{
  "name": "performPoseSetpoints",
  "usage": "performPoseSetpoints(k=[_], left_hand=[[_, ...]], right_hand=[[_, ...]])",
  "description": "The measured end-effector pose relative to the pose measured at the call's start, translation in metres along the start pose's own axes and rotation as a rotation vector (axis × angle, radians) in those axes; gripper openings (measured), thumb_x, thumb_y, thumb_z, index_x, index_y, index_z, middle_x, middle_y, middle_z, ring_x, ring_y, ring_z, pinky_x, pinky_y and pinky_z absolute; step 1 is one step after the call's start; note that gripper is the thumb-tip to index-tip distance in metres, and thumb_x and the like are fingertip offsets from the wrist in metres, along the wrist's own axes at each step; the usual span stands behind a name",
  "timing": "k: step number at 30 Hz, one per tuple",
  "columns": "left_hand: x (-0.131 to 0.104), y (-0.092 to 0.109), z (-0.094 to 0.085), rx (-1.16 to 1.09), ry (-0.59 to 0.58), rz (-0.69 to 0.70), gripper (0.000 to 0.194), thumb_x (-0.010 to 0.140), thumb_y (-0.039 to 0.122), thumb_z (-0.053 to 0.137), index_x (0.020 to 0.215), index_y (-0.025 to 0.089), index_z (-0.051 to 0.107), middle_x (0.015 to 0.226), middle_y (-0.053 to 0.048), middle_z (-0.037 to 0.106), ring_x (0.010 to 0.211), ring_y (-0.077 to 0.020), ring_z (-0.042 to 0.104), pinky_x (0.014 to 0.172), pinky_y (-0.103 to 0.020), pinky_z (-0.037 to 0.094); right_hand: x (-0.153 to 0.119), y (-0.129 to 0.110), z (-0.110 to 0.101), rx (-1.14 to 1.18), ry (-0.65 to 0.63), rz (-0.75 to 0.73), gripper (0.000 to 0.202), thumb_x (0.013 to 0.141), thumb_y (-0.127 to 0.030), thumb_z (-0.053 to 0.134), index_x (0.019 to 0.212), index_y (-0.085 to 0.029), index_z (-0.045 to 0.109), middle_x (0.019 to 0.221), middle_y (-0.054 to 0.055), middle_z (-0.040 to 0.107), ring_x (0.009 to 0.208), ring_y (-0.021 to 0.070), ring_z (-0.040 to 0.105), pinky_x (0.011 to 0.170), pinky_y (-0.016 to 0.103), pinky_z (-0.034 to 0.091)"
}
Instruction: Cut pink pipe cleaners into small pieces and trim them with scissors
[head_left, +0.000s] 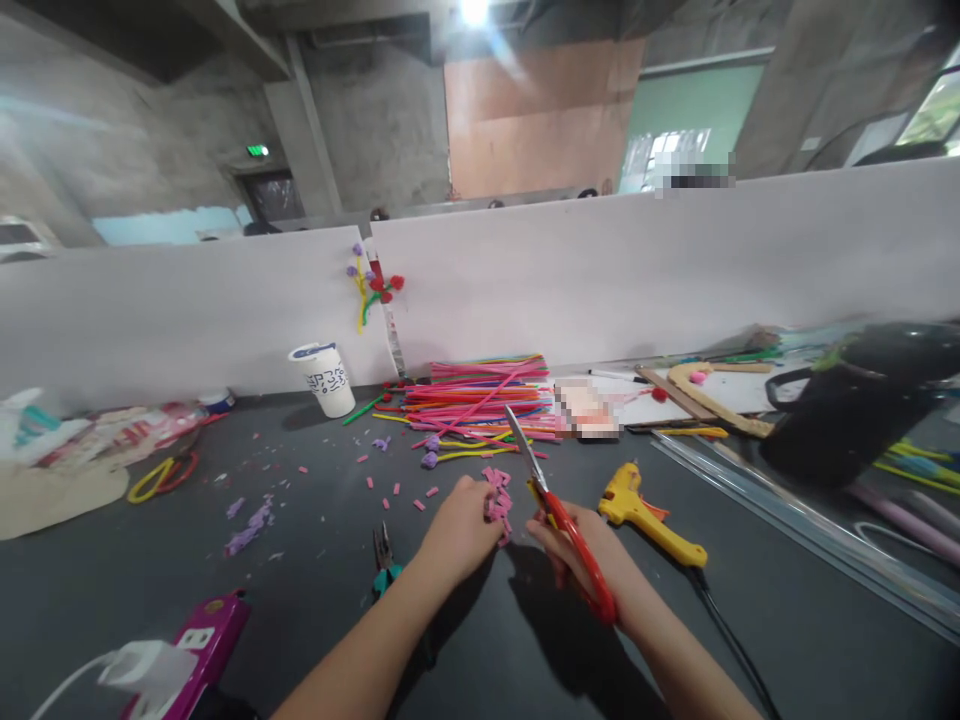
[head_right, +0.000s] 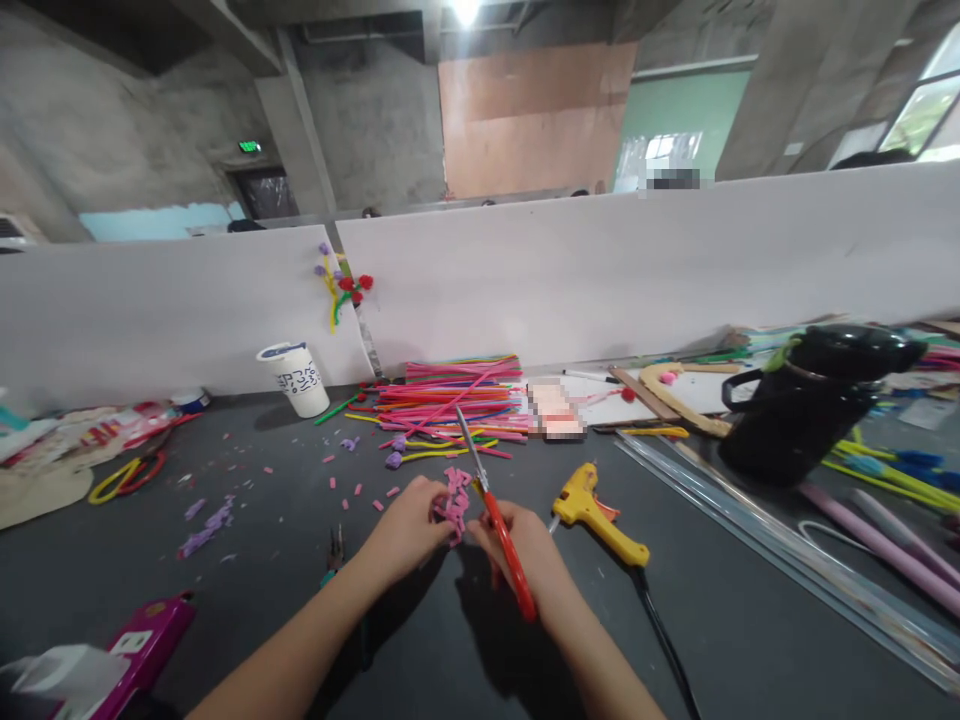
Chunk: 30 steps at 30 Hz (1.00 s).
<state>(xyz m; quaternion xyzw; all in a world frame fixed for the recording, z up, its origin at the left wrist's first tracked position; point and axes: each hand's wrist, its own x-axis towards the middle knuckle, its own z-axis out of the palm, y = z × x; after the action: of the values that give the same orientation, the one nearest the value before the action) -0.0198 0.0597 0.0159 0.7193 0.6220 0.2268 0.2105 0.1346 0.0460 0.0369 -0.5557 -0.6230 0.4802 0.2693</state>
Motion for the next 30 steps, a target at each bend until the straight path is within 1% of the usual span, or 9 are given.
performPoseSetpoints(k=[3, 5, 6, 10, 11, 13, 17, 22, 30], left_hand=[[-0.010, -0.009, -0.019, 0.033, 0.008, -0.011, 0.022, 0.060, 0.017, 0.058, 0.081, 0.019, 0.059, 0.082, -0.004, 0.055, 0.072, -0.0174, 0.053, 0.064, -0.026, 0.038], [-0.008, -0.026, -0.039, 0.058, -0.003, -0.040, 0.013, 0.063, 0.020, 0.057, 0.076, 0.020, 0.061, 0.071, -0.002, 0.058, 0.066, -0.0172, 0.055, 0.060, -0.025, 0.039], [-0.005, -0.038, -0.051, 0.081, 0.016, -0.065, 0.011, 0.067, 0.021, 0.054, 0.076, 0.020, 0.060, 0.073, -0.003, 0.059, 0.068, -0.0174, 0.055, 0.062, -0.026, 0.039], [0.020, -0.092, -0.100, 0.232, 0.110, -0.193, 0.019, 0.078, 0.024, 0.047, 0.092, 0.016, 0.056, 0.097, -0.009, 0.057, 0.088, -0.0192, 0.053, 0.077, -0.035, 0.040], [0.026, -0.104, -0.108, 0.264, 0.103, -0.207, 0.024, 0.079, 0.027, 0.046, 0.099, 0.016, 0.053, 0.104, -0.007, 0.054, 0.090, -0.0184, 0.052, 0.077, -0.039, 0.041], [0.033, -0.122, -0.117, 0.314, 0.063, -0.212, 0.027, 0.080, 0.027, 0.045, 0.104, 0.017, 0.051, 0.109, -0.008, 0.052, 0.091, -0.0185, 0.052, 0.077, -0.040, 0.044], [0.033, -0.133, -0.108, 0.377, -0.055, -0.195, 0.028, 0.080, 0.027, 0.046, 0.105, 0.016, 0.050, 0.108, -0.008, 0.052, 0.090, -0.0182, 0.053, 0.075, -0.039, 0.045], [0.023, -0.127, -0.089, 0.415, -0.132, -0.199, 0.027, 0.080, 0.028, 0.047, 0.104, 0.015, 0.051, 0.106, -0.007, 0.053, 0.089, -0.0184, 0.054, 0.075, -0.039, 0.045], [0.033, -0.117, -0.082, 0.349, -0.182, -0.272, 0.029, 0.079, 0.028, 0.047, 0.105, 0.015, 0.050, 0.106, -0.007, 0.053, 0.088, -0.0186, 0.054, 0.073, -0.039, 0.045]], right_hand=[[-0.001, 0.001, -0.007, 0.007, 0.015, -0.001, 0.017, 0.071, -0.035, 0.045, 0.067, -0.020, 0.039, 0.034, -0.010, 0.037, 0.031, 0.0087, 0.042, 0.037, 0.018, 0.033], [-0.001, 0.001, -0.009, 0.015, 0.017, -0.006, 0.017, 0.070, -0.034, 0.046, 0.066, -0.020, 0.038, 0.032, -0.010, 0.036, 0.031, 0.0086, 0.042, 0.038, 0.018, 0.033], [-0.001, 0.001, -0.010, 0.023, 0.015, -0.010, 0.017, 0.070, -0.034, 0.045, 0.066, -0.020, 0.038, 0.032, -0.010, 0.036, 0.031, 0.0086, 0.042, 0.039, 0.018, 0.034], [-0.001, 0.001, -0.008, 0.061, -0.001, -0.021, 0.017, 0.070, -0.035, 0.045, 0.066, -0.020, 0.039, 0.031, -0.010, 0.037, 0.031, 0.0091, 0.043, 0.039, 0.019, 0.035], [-0.001, 0.001, -0.008, 0.065, -0.003, -0.014, 0.017, 0.070, -0.035, 0.045, 0.066, -0.020, 0.039, 0.031, -0.009, 0.037, 0.031, 0.0092, 0.042, 0.039, 0.019, 0.034], [0.000, 0.001, -0.007, 0.060, 0.001, 0.001, 0.017, 0.069, -0.036, 0.045, 0.066, -0.020, 0.040, 0.031, -0.009, 0.037, 0.030, 0.0091, 0.042, 0.038, 0.019, 0.033], [0.003, 0.003, -0.007, 0.062, 0.023, 0.020, 0.018, 0.067, -0.036, 0.046, 0.064, -0.020, 0.039, 0.031, -0.009, 0.038, 0.030, 0.0095, 0.042, 0.036, 0.019, 0.033], [0.009, 0.012, -0.006, 0.097, 0.022, 0.018, 0.018, 0.067, -0.037, 0.047, 0.066, -0.020, 0.040, 0.031, -0.010, 0.037, 0.029, 0.0096, 0.042, 0.036, 0.019, 0.034], [0.009, 0.014, -0.006, 0.099, 0.008, 0.002, 0.018, 0.068, -0.035, 0.049, 0.065, -0.020, 0.040, 0.032, -0.009, 0.038, 0.029, 0.0090, 0.042, 0.035, 0.018, 0.033]])
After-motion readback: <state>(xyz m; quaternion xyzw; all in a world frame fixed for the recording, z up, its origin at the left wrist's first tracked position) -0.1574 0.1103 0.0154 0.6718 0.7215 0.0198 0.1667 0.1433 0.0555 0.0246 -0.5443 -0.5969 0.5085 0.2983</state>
